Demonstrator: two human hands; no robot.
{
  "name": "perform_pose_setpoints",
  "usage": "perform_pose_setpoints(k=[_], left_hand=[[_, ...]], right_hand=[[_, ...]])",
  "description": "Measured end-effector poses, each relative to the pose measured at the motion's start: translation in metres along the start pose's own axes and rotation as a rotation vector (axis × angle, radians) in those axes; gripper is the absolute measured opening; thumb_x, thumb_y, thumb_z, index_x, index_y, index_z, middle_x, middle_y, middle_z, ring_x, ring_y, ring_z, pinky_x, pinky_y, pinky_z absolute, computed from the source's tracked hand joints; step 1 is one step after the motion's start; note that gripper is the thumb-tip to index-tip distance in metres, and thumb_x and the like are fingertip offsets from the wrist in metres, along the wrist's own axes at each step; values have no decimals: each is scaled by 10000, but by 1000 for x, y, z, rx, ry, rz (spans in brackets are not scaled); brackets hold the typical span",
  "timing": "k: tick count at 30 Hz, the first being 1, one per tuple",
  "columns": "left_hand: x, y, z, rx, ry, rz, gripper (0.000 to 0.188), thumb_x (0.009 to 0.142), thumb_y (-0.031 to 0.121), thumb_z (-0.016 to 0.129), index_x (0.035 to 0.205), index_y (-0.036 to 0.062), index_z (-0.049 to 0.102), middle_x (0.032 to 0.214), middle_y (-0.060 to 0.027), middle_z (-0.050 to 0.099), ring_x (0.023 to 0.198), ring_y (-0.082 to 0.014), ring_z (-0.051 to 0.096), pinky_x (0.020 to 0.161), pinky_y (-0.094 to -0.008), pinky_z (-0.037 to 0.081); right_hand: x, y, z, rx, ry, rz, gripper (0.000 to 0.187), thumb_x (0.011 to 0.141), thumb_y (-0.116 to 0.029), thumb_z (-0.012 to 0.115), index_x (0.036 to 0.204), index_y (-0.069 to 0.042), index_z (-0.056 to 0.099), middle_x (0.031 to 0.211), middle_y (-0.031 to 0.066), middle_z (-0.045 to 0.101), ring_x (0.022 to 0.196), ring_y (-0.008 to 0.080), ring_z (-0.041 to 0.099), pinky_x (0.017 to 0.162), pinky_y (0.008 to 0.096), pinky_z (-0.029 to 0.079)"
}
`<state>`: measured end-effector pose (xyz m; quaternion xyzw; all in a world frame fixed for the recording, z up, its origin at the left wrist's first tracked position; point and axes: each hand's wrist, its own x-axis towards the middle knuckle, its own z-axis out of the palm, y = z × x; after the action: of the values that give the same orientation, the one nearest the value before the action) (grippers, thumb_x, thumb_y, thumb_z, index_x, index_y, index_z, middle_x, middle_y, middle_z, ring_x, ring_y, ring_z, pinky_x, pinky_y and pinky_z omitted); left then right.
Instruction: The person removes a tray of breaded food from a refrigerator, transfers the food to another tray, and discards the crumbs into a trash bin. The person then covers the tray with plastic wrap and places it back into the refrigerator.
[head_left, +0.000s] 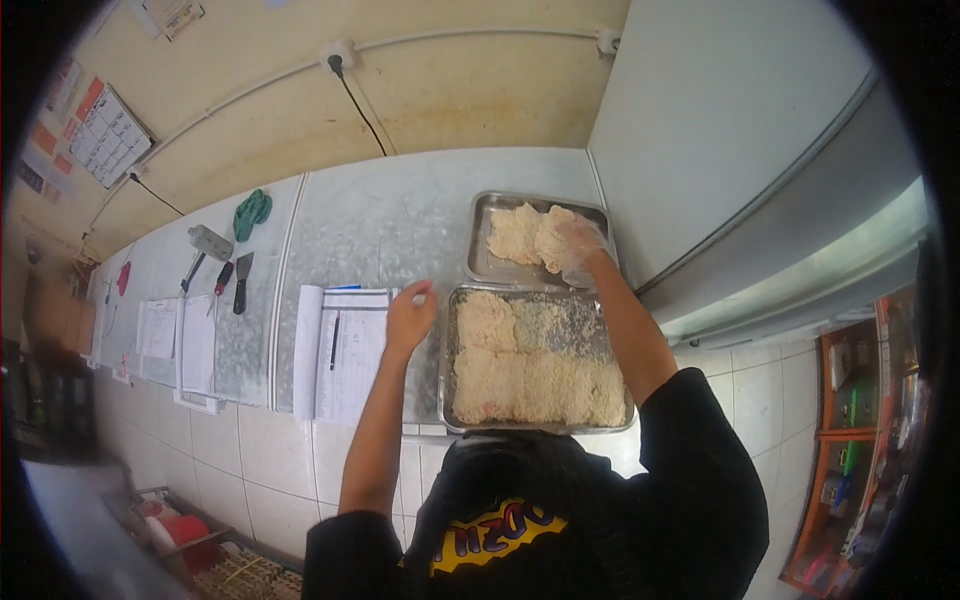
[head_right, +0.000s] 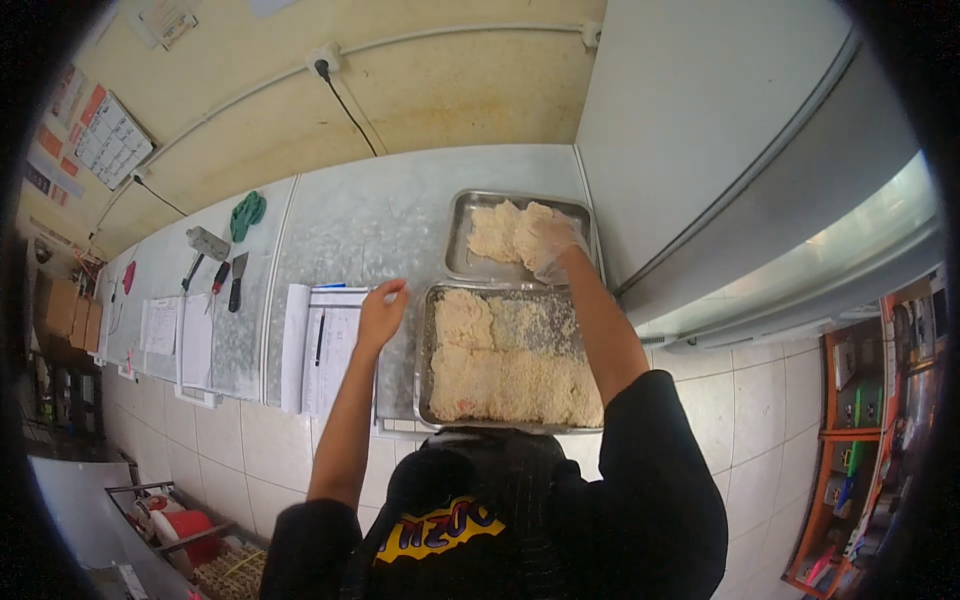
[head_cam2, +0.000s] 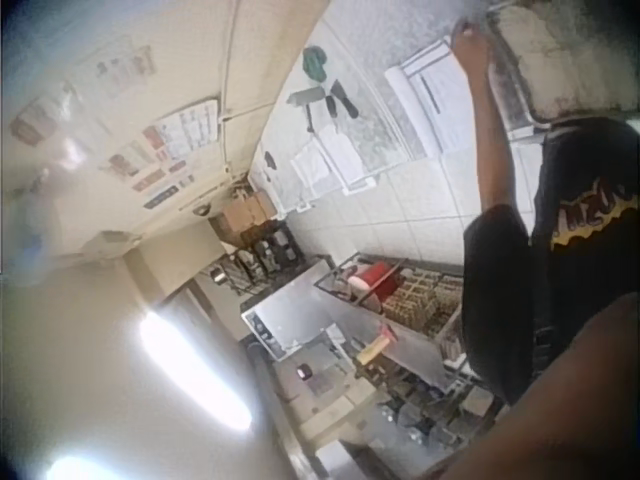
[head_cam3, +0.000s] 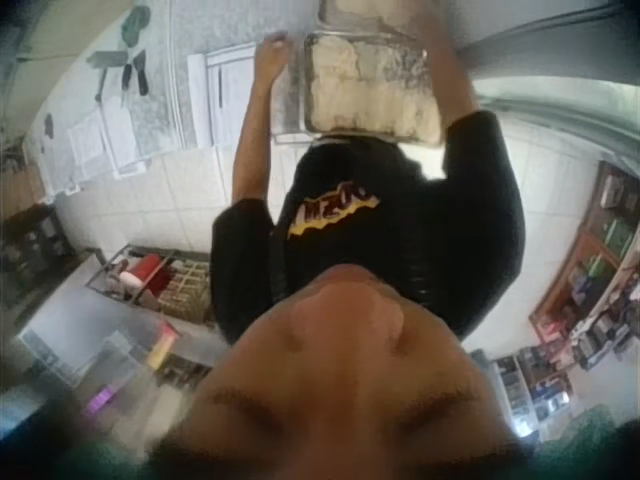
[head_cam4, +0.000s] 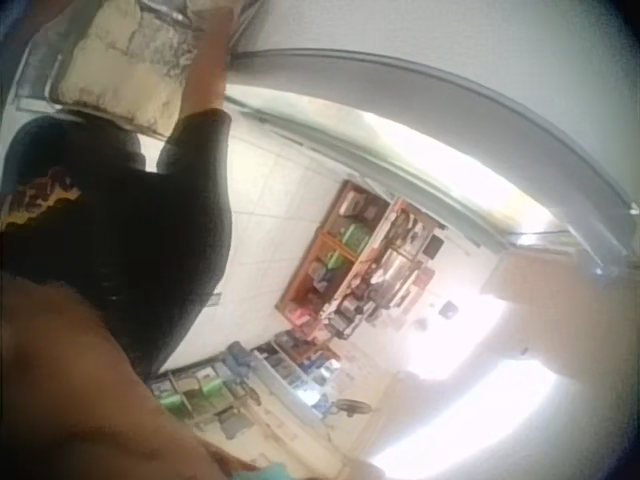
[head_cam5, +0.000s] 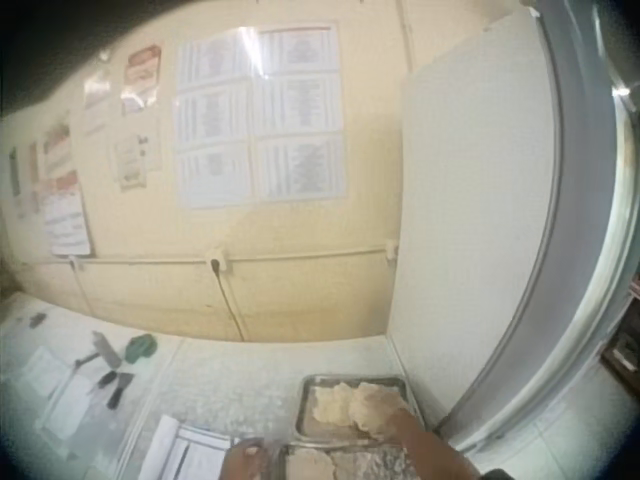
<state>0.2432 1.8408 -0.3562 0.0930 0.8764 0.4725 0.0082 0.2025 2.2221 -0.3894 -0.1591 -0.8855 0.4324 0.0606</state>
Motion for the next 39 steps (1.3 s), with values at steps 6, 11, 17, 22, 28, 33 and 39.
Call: perform_pose_setpoints(k=[6,11,17,22,28,33,39], left_hand=[[91,3,45,177,-76,-143,440,784,303,574,1119,19,608,1083,-220,619,1020,-339,594,880,-376,456],[146,12,108,-72,-451,-383,576,757,224,581,1265,-33,493,1225,-197,557,1191,-267,486,972,-309,376],[151,-13,88,-178,-632,-400,650,763,199,563,1321,-86,391,1278,-195,501,1193,-257,464,1001,-294,316],[147,5,87,-174,-567,-442,673,757,195,572,1341,-69,369,1341,-191,450,1255,-263,403,1028,-301,287],[96,-10,34,-235,-230,-292,599,775,225,593,1298,-30,449,1166,-212,587,1057,-275,580,889,-320,437],[-24,-12,-35,123,-298,-323,403,820,300,582,1112,25,616,998,-169,659,949,-297,624,834,-350,466],[-152,-59,-8,-225,-379,-484,358,808,227,671,1021,-56,618,858,-104,656,820,-157,591,777,-282,450]], right_hand=[[3,-29,75,-328,93,205,573,825,-323,513,1298,-10,425,1345,238,403,1269,351,365,1056,410,283],[1,33,92,-552,395,60,671,834,-370,501,1366,2,333,1413,216,320,1319,374,271,1119,443,148],[9,-3,114,-551,252,44,702,837,-414,502,1350,38,342,1416,218,326,1325,355,278,1113,431,174],[14,-8,108,-315,82,5,702,855,-410,496,1376,23,307,1406,237,338,1333,370,260,1114,446,166],[-48,-31,87,-314,5,-173,579,865,-305,518,1349,-25,369,1431,240,279,1337,367,252,1102,414,224],[-175,-83,62,-46,-252,-13,435,862,-289,547,1185,-1,505,1204,229,504,1123,373,479,980,437,356],[-169,-100,115,-38,-190,66,560,782,-309,629,1225,5,490,1180,226,547,1079,366,541,932,411,424]])
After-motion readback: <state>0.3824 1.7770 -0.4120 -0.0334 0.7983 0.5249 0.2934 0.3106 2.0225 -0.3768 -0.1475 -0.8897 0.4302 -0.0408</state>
